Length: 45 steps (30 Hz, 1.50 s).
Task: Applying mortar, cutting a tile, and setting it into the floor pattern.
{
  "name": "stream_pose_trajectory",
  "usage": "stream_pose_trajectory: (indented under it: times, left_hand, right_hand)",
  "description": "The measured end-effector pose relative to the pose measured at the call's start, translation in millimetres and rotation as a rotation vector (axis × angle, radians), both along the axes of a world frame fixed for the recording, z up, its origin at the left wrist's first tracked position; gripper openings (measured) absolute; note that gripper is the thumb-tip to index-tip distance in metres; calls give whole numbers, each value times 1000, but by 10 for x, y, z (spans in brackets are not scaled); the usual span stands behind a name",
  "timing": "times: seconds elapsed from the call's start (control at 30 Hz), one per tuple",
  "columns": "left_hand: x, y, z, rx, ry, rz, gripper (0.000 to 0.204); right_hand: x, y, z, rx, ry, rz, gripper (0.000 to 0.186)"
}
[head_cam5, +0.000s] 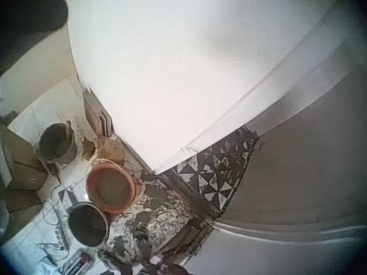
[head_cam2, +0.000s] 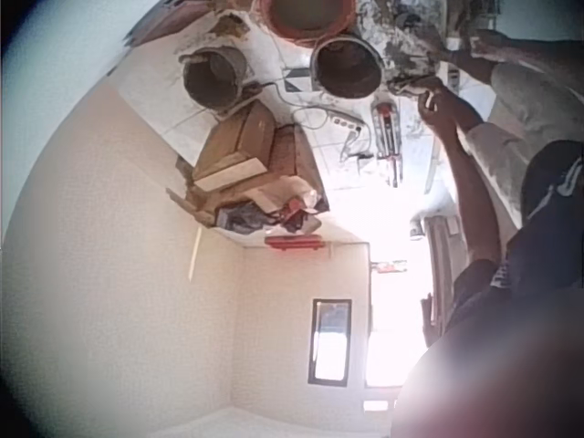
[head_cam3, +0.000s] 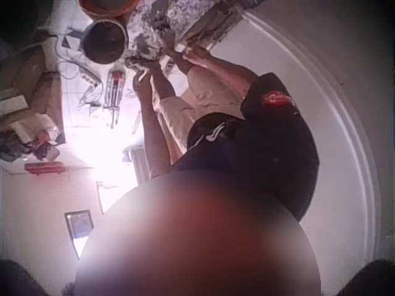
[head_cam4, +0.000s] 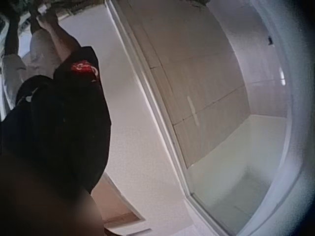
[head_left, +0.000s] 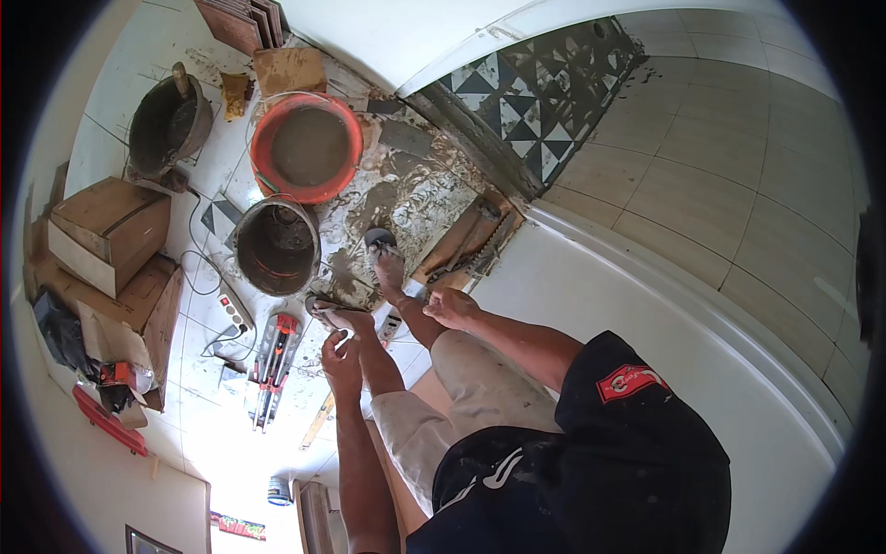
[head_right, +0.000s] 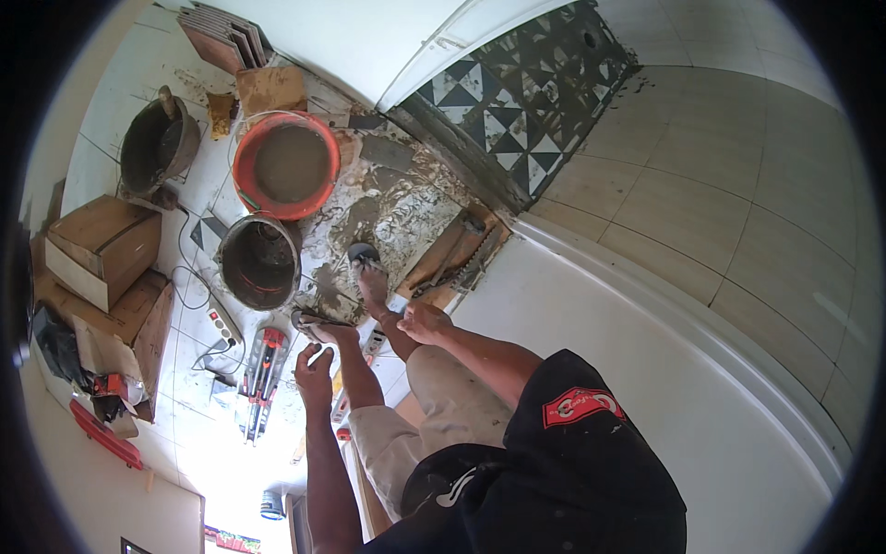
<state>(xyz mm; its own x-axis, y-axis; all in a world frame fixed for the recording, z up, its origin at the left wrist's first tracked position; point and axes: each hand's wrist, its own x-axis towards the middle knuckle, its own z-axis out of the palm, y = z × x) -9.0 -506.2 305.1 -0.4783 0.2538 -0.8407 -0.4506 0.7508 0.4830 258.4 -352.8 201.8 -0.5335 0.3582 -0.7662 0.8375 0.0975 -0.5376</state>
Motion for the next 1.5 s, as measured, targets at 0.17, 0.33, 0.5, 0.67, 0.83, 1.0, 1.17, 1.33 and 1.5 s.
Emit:
stream_pose_trajectory:
  times: [0.17, 0.33, 0.5, 0.67, 0.83, 1.0, 1.17, 1.33, 1.5]
  left_hand:
    - [-9, -35, -47, -36, -15, -20, 48]
    - [1, -57, -54, 41, 28, 18, 46]
    - [-49, -123, -57, 5, 22, -8, 49]
    - [-93, -222, -59, -24, 35, 15, 52]
    - [-79, -368, -149, -15, 38, 54, 52]
    - [0, -538, -263, 16, 30, 137, 49]
    - [29, -654, -248, 16, 40, 195, 50]
    - [-29, -822, -220, -4, 46, 171, 50]
    - [-175, -1182, -287, 11, 98, 111, 49]
  right_hand:
    - [-192, 168, 312, -45, -97, -124, 37]
    - [-275, 241, 338, -144, -305, -27, 40]
    - [-263, 132, 272, -139, -300, -17, 40]
    - [-376, 78, 286, -134, -281, 0, 39]
    - [-437, 2, 223, -66, -313, 124, 37]
    - [-450, -45, 162, 4, -154, 186, 37]
    - [-373, -77, 102, 117, -86, 590, 4]
    - [-289, -209, -89, 89, 78, 504, 12]
    - [-515, -476, 32, 21, 52, 272, 24]
